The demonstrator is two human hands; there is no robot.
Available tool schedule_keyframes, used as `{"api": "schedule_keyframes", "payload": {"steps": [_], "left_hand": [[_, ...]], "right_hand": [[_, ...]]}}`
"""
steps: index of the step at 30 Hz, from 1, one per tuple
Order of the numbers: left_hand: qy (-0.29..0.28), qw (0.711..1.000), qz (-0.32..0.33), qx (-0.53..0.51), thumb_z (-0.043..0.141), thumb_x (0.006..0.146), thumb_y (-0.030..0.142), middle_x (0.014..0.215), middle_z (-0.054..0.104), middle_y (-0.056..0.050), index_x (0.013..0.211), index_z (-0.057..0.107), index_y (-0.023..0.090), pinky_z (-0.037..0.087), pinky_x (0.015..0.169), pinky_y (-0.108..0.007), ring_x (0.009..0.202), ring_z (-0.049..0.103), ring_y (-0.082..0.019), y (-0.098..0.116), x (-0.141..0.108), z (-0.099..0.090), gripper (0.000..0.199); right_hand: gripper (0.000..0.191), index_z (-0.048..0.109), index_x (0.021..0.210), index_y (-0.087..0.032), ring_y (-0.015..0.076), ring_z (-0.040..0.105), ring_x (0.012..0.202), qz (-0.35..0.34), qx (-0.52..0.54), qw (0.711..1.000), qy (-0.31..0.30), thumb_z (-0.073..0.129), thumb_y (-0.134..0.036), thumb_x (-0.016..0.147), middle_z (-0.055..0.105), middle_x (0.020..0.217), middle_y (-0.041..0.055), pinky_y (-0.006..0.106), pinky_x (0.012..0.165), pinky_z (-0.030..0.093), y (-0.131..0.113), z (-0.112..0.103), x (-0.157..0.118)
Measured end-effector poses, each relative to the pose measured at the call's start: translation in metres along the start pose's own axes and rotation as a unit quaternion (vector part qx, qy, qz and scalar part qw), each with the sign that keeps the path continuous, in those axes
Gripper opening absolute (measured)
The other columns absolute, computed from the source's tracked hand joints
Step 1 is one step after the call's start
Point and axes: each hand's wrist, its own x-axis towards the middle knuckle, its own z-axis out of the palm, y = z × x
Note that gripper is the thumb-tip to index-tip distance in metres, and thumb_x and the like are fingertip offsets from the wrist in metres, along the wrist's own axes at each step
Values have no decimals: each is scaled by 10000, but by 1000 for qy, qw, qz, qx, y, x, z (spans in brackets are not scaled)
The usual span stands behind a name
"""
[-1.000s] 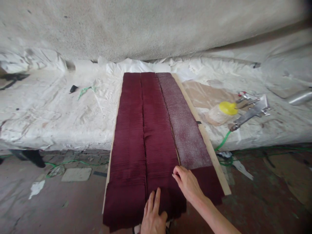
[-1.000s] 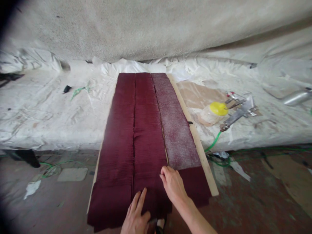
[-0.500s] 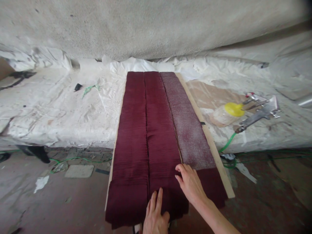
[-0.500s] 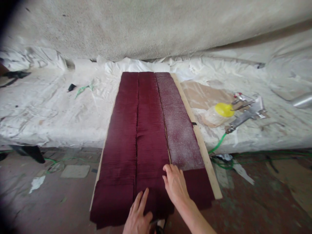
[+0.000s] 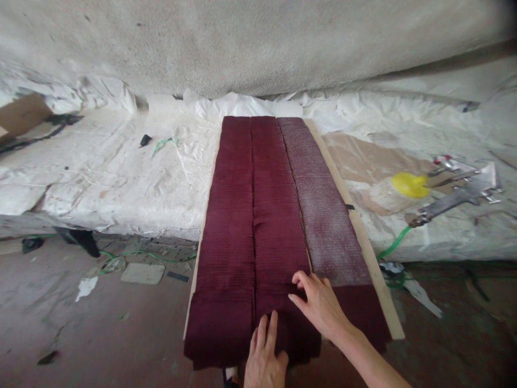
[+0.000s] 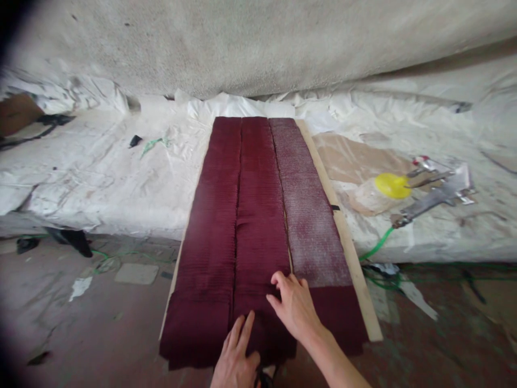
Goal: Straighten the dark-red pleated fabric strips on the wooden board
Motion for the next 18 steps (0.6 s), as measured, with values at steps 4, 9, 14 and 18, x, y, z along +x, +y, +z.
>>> {"api": "schedule_keyframes", "payload": {"steps": [4,9,14,18], "left_hand": [[-6,999,-36,-6,587,737,192,1575,180,8,876,726,207,263,1170,-441,1436,189,-297,2,4,8,197],[-7,998,-65,-23,563,748,177,1573,196,23,864,724,217,281,1166,-399,1424,229,-271,3,5,12,203],[-8,998,-47,-34,532,759,156,1577,167,35,856,727,208,246,1182,-384,1444,166,-261,3,4,9,224],[-11,998,-48,-38,520,753,146,1572,187,19,886,731,212,263,1173,-442,1440,178,-287,4,4,10,259]], "right_hand": [[51,559,879,-251,198,554,872,-39,-17,999,-20,599,-224,893,637,864,-37,368,767,297,-2,3,2],[86,570,831,-245,196,529,853,-78,-44,996,-20,570,-221,914,625,830,-45,373,754,272,-2,4,6],[85,581,841,-256,189,518,857,-102,-39,994,-22,563,-239,923,627,838,-56,373,752,255,-1,2,7],[84,589,832,-260,193,507,870,-117,-47,992,-22,581,-244,913,622,832,-59,375,750,243,-1,2,7]]}}
